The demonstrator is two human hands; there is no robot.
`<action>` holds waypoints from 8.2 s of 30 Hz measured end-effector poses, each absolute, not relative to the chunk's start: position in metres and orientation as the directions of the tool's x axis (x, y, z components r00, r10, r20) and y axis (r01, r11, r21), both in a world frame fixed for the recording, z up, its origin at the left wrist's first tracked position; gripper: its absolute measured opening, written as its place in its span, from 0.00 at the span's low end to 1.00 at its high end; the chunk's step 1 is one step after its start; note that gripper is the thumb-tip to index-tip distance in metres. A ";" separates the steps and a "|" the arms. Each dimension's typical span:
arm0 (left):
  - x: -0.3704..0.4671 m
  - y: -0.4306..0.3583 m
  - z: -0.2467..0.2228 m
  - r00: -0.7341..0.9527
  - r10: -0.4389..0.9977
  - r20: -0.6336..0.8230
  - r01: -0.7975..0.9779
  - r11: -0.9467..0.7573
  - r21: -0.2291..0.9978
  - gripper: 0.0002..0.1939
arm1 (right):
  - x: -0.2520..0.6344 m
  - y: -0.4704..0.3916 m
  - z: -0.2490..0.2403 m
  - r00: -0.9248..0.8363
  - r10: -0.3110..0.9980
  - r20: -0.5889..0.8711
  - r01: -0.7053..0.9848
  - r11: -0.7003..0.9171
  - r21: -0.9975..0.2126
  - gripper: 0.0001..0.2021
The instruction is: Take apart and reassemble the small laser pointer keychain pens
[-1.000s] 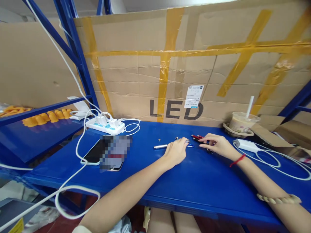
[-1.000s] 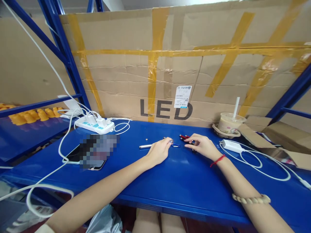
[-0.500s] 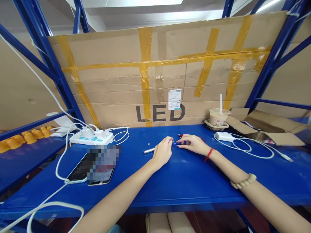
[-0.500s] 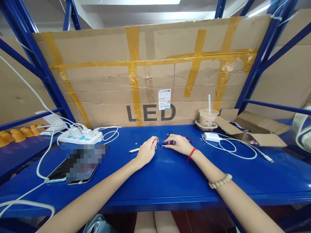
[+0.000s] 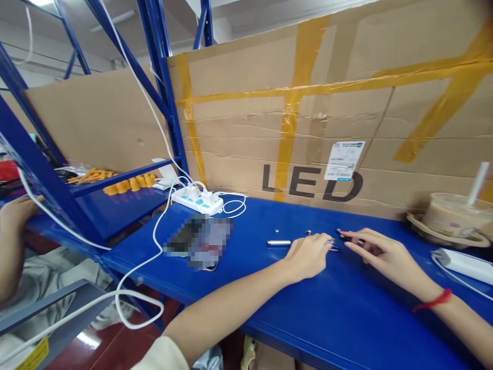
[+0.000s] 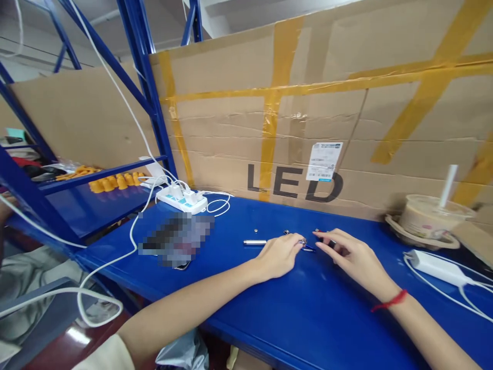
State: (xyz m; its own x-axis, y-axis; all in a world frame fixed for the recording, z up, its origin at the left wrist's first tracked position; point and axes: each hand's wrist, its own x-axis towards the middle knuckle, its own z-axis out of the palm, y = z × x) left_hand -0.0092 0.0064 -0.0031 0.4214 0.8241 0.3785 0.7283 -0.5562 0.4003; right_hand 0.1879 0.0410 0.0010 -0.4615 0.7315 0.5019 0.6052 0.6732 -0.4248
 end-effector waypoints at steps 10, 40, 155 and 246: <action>-0.012 0.005 -0.001 0.495 0.797 0.345 0.715 -0.600 0.359 0.13 | 0.180 0.038 -0.004 -0.430 0.712 0.554 0.582 0.689 -0.433 0.14; -0.012 0.003 -0.007 0.546 0.678 0.491 0.719 -0.681 0.140 0.12 | 0.175 0.036 0.005 -0.333 0.860 0.387 0.599 0.510 -0.617 0.19; -0.013 0.002 0.005 0.496 0.820 0.287 0.679 -0.572 0.461 0.13 | 0.170 0.021 0.016 -0.400 0.787 0.470 0.444 0.615 -0.652 0.13; -0.018 0.001 0.003 0.379 0.884 0.274 0.691 -0.468 0.551 0.16 | 0.146 0.043 0.006 -0.265 0.907 0.326 0.413 0.413 -0.812 0.18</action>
